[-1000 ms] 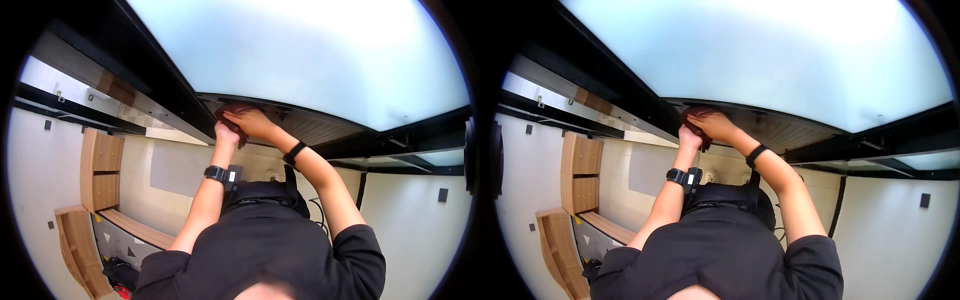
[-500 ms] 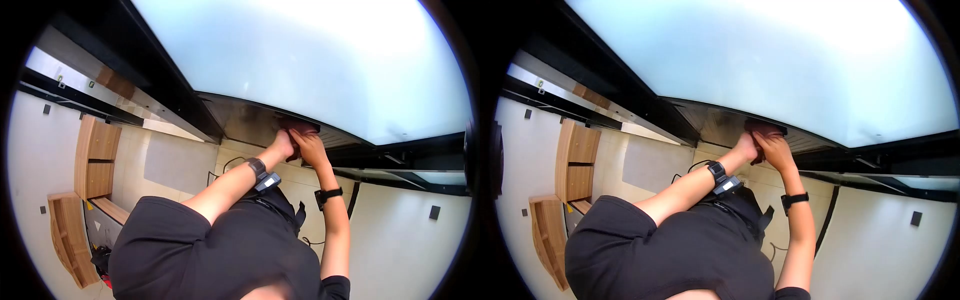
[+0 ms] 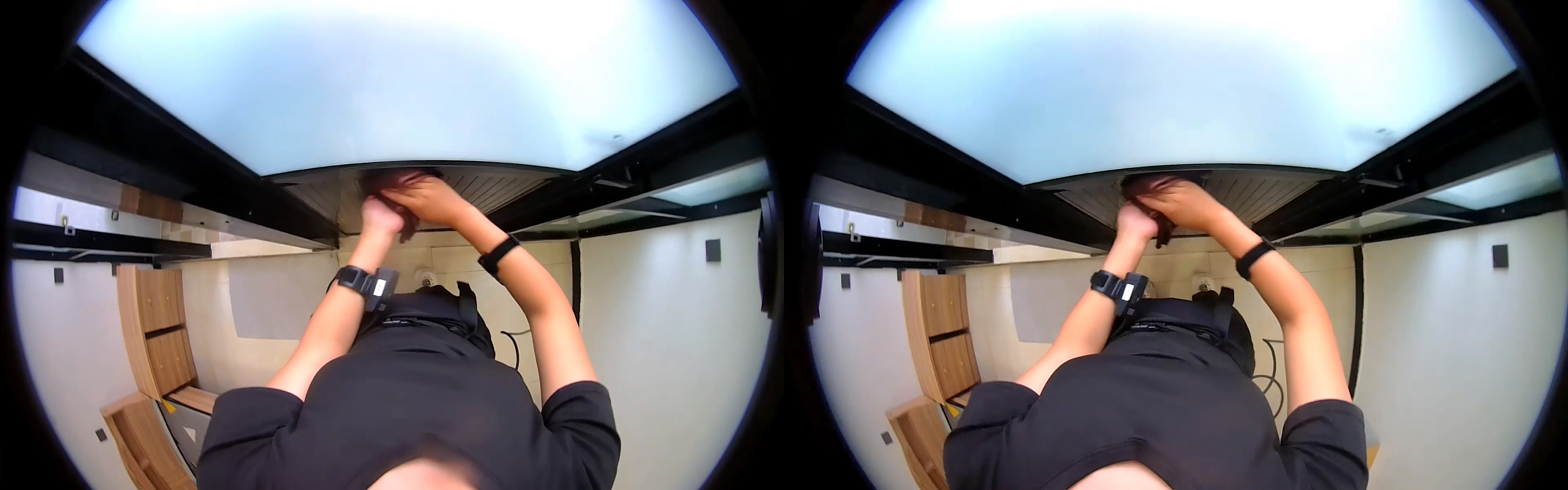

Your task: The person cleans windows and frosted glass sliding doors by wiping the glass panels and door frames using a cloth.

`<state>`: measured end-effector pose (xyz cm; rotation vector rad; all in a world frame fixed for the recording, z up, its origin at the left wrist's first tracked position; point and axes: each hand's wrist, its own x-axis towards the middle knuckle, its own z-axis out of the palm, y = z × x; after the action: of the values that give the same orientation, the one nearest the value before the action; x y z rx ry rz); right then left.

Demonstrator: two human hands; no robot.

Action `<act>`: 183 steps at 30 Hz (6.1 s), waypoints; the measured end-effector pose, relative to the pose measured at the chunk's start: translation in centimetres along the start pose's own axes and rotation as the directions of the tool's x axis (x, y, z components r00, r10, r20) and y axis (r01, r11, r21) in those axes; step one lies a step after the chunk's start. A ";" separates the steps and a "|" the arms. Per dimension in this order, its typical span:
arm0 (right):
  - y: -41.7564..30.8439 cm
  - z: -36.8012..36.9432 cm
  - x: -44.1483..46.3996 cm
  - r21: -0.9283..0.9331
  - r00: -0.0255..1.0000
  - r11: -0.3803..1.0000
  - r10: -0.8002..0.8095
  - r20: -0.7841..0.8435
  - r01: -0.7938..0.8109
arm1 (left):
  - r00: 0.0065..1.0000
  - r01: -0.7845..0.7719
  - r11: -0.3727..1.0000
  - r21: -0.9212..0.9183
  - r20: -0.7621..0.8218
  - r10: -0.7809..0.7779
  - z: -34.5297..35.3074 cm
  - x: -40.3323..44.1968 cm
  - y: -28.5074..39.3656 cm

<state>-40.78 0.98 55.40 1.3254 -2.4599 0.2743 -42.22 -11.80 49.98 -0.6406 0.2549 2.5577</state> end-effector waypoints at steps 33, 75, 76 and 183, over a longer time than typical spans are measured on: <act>-1.4 -3.0 -6.0 0.159 0.773 0.801 0.598 -0.213 -0.577 | 0.849 0.385 0.917 0.101 0.351 -0.395 1.9 1.4 -5.7; -6.0 -8.8 4.3 0.580 0.627 0.751 0.624 -0.468 -0.315 | -0.074 -0.197 -0.941 0.274 0.953 0.293 -2.6 -16.4 10.1; -5.9 -8.7 4.1 0.577 0.614 0.751 0.629 -0.476 -0.322 | 0.004 -0.188 -0.945 0.266 0.963 0.270 -2.6 -16.3 10.3; -4.9 -3.7 9.3 0.644 0.306 -0.181 0.948 -0.088 0.744 | 0.188 -0.751 -0.644 -0.145 0.888 -0.420 10.4 -8.2 9.8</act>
<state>-40.70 -7.66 62.37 0.1846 -0.4929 2.7449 -44.91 -20.62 63.59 2.0440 2.7340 1.0945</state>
